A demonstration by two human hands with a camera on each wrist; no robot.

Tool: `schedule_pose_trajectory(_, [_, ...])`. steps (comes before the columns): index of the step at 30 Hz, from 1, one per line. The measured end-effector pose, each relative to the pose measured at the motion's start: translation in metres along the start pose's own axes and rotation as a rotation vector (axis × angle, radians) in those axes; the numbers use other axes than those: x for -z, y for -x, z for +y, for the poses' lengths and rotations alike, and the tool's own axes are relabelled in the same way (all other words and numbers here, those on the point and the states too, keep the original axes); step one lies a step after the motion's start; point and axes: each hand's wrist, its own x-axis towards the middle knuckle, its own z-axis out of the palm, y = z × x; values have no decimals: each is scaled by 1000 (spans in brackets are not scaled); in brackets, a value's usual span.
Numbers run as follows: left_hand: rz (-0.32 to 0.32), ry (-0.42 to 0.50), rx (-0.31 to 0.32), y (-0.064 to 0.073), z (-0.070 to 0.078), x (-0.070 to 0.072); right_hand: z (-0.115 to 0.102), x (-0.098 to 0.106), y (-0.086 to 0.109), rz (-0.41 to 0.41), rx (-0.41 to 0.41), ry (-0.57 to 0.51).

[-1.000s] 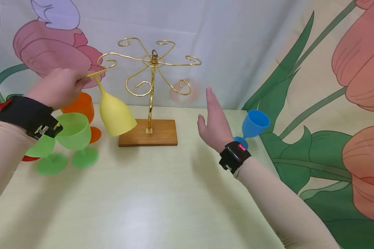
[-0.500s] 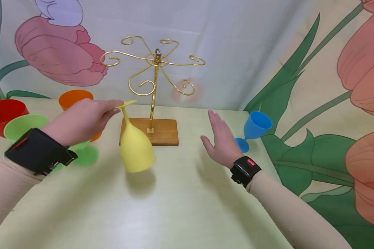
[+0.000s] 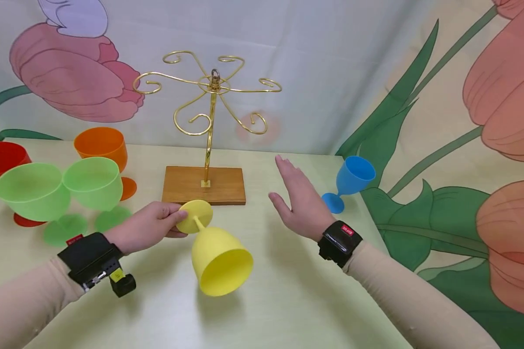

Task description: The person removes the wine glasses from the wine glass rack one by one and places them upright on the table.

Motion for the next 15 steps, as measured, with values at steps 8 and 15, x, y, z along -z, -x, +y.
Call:
schedule_pose_trajectory(8, [-126, 407, 170, -2, -28, -18, -31, 15, 1, 13, 203, -54])
schedule_pose_trajectory(15, [-172, 537, 209, -3, -31, -22, -57, 23, -1, 0, 380, -85])
